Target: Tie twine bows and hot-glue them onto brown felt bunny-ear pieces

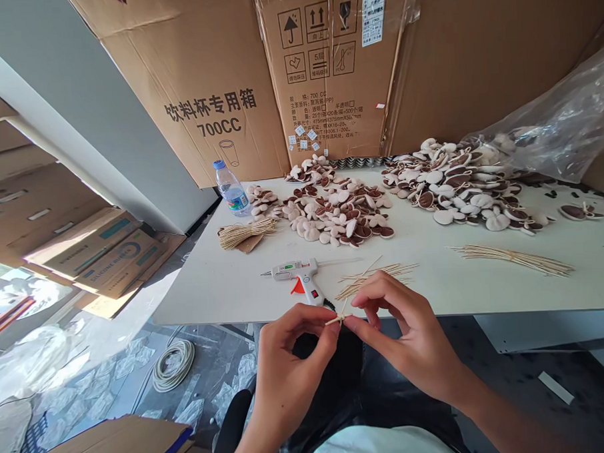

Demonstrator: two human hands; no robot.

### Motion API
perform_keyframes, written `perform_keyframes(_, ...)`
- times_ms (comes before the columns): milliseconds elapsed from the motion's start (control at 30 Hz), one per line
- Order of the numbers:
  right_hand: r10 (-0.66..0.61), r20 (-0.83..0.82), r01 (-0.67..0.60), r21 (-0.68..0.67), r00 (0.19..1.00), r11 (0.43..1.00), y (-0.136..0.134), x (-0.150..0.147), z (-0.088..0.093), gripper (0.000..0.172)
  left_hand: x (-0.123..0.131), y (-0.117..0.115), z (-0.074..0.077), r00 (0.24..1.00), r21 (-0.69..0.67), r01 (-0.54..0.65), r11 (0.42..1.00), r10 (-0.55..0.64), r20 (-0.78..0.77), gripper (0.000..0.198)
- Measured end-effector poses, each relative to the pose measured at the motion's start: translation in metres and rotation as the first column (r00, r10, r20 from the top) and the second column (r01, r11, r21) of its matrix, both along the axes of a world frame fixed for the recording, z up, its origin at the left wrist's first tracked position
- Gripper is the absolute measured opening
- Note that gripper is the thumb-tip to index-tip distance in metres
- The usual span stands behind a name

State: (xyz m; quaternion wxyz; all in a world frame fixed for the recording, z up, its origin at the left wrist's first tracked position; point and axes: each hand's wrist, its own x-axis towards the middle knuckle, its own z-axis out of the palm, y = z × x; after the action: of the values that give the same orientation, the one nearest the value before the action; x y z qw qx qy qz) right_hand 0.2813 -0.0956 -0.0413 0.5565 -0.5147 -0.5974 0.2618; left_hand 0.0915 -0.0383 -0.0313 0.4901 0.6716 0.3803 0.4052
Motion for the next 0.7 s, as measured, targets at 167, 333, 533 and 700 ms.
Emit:
perform_keyframes(167,0.078,0.101,-0.078,-0.005,0.992,0.997,-0.0015,0.0014,0.0041,0.007,0.0003,-0.0001,0.0007,1.0,0.018,0.013,1.0,-0.013,-0.008,0.007)
perform_keyframes(333,0.098,0.097,-0.094,-0.046,0.99,0.994,-0.0024,0.0003,0.0046,0.007,-0.0004,-0.0003,0.0007,0.999,0.045,0.0,0.999,0.003,-0.05,0.01)
perform_keyframes(533,0.127,0.091,-0.121,-0.068,0.988,0.99,-0.0013,-0.0008,0.0056,0.014,0.0011,-0.0003,0.0016,0.992,0.115,-0.069,0.991,0.08,-0.097,0.011)
perform_keyframes(700,0.174,0.003,-0.172,-0.133,0.985,0.976,-0.0033,-0.0021,0.0088,0.021,0.0037,-0.0017,0.0038,0.987,0.163,-0.101,0.981,0.12,-0.109,0.014)
